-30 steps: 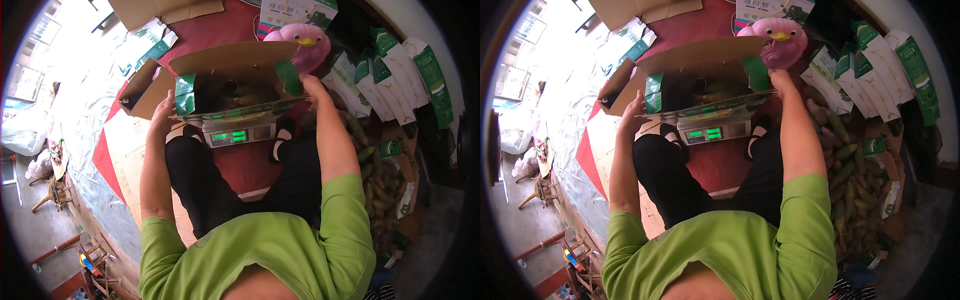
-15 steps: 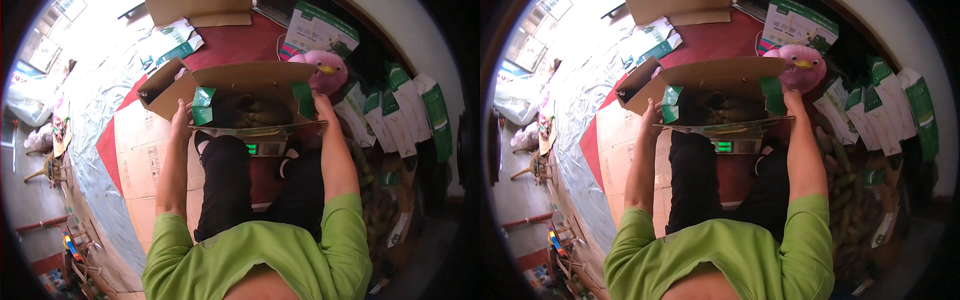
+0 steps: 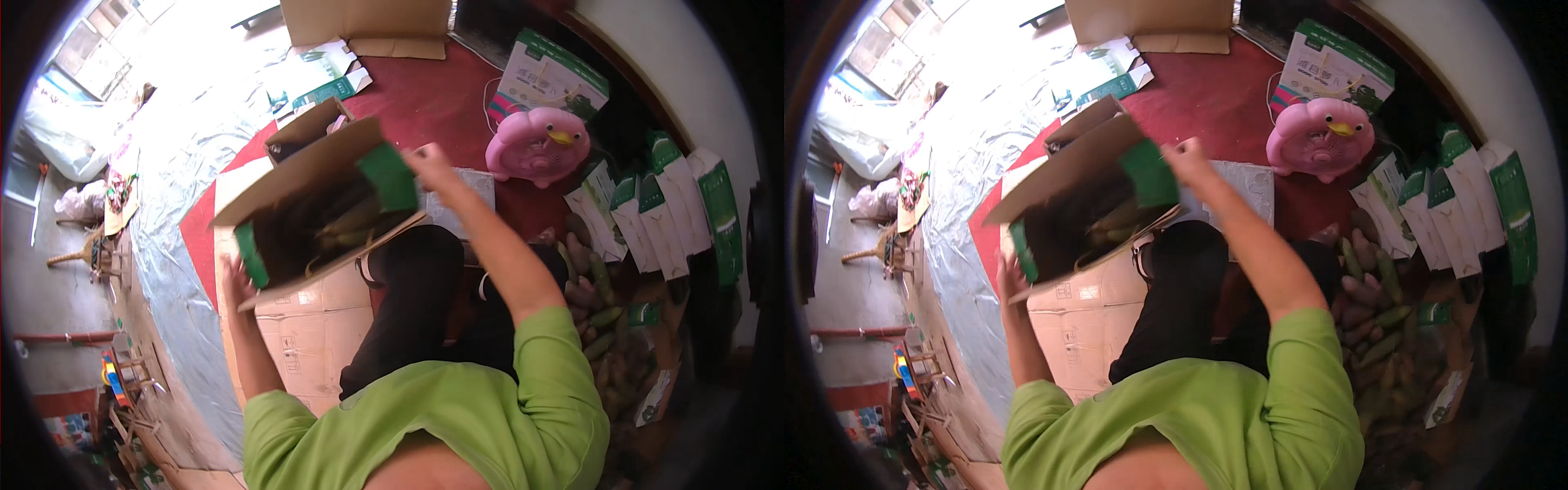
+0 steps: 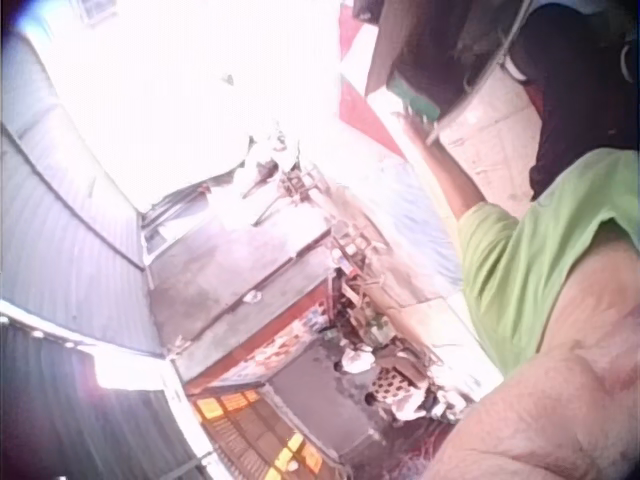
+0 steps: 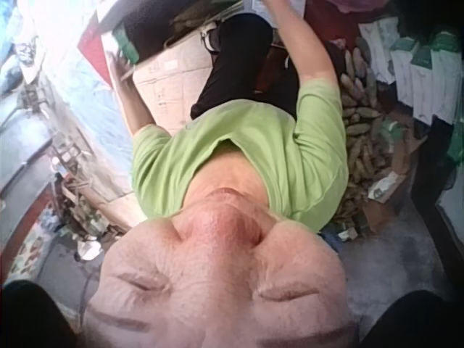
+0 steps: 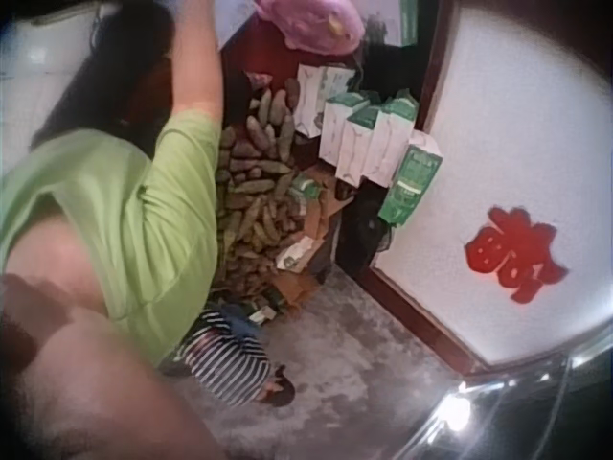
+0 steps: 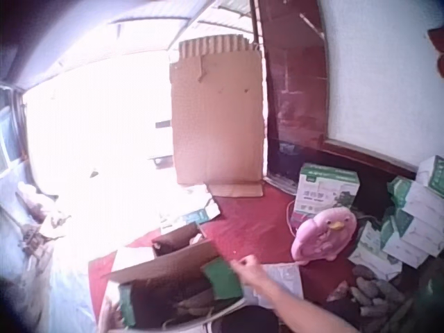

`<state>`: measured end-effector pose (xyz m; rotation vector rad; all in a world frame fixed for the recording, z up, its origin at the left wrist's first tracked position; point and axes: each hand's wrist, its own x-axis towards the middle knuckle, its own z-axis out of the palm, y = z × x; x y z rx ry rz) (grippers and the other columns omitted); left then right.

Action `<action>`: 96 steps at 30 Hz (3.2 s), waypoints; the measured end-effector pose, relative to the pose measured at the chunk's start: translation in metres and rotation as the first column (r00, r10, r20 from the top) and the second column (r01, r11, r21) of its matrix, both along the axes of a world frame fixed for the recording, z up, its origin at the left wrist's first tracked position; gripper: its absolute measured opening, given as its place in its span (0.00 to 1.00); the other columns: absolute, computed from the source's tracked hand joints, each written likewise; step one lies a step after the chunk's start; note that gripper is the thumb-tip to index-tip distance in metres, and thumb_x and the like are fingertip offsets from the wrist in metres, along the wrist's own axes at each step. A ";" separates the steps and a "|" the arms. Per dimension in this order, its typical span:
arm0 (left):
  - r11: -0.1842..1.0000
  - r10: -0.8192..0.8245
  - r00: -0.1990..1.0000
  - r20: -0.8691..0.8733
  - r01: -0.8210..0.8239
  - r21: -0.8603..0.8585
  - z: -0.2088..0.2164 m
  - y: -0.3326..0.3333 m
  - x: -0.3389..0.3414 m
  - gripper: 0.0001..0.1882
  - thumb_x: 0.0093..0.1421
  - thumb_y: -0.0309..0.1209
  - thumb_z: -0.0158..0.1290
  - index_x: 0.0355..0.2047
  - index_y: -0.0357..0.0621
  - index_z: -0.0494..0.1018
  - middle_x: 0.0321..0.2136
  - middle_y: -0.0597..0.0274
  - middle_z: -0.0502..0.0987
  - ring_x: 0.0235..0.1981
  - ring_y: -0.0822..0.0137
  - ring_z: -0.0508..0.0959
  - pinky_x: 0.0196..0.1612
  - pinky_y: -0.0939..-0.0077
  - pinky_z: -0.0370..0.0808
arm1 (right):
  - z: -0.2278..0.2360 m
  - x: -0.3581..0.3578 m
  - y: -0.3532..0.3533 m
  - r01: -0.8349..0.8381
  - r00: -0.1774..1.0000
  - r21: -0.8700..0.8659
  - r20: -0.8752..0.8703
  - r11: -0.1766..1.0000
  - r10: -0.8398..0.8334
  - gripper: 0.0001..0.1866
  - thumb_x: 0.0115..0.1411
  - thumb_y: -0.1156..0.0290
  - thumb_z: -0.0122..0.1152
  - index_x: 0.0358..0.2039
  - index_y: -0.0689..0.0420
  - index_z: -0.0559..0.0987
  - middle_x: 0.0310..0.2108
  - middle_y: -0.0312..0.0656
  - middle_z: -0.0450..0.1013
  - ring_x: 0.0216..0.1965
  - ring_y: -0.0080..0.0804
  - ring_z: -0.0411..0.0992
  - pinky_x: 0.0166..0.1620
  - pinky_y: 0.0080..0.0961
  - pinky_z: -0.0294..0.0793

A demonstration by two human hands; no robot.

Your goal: Picking cucumbers from a pile on the floor, weighing them on a digital scale, and placing them into cardboard boxes.

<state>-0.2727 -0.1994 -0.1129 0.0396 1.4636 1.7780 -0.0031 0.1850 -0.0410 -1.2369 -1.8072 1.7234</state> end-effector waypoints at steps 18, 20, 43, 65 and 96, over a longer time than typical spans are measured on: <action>0.982 0.135 0.990 0.049 -0.127 -0.138 -0.058 -0.219 -0.050 0.33 0.61 0.57 0.36 0.57 0.47 0.63 0.49 0.56 0.71 0.47 0.58 0.72 0.46 0.62 0.72 | -0.141 -0.075 -0.328 -0.697 0.570 -0.470 0.095 0.542 0.816 0.18 0.54 0.64 0.50 0.39 0.66 0.74 0.33 0.51 0.74 0.26 0.40 0.75 0.26 0.37 0.77; 0.986 0.094 0.996 0.004 -0.092 -0.140 -0.060 -0.205 -0.047 0.32 0.62 0.56 0.36 0.57 0.46 0.63 0.49 0.55 0.71 0.47 0.58 0.72 0.46 0.62 0.72 | -0.143 -0.087 -0.325 -0.760 0.494 -0.407 0.145 0.507 0.857 0.15 0.54 0.66 0.50 0.35 0.65 0.76 0.29 0.50 0.75 0.23 0.39 0.75 0.25 0.35 0.77; 0.994 -0.091 0.744 -0.662 0.022 -0.111 0.083 0.028 0.058 0.25 0.63 0.45 0.43 0.52 0.38 0.65 0.49 0.52 0.70 0.51 0.60 0.70 0.51 0.65 0.67 | 0.063 0.200 0.032 0.350 0.794 0.049 -0.546 0.935 -0.269 0.10 0.57 0.68 0.56 0.37 0.60 0.75 0.28 0.39 0.75 0.26 0.22 0.72 0.26 0.19 0.70; 0.490 -0.869 0.382 -0.315 0.760 -0.427 0.056 0.342 0.311 0.13 0.61 0.31 0.49 0.42 0.36 0.74 0.35 0.58 0.77 0.37 0.68 0.77 0.37 0.75 0.73 | 0.073 0.626 0.133 0.980 0.196 0.035 -0.351 0.196 -0.916 0.22 0.54 0.71 0.57 0.50 0.55 0.68 0.33 0.40 0.74 0.27 0.26 0.71 0.24 0.23 0.66; 0.269 -0.959 0.264 -0.100 0.747 -0.608 0.041 0.348 0.309 0.17 0.60 0.32 0.49 0.46 0.32 0.70 0.34 0.54 0.76 0.35 0.64 0.78 0.35 0.73 0.74 | 0.159 0.710 0.245 0.933 0.049 0.301 -0.647 -0.195 -0.761 0.51 0.43 0.79 0.65 0.63 0.56 0.44 0.44 0.46 0.66 0.37 0.32 0.69 0.36 0.30 0.70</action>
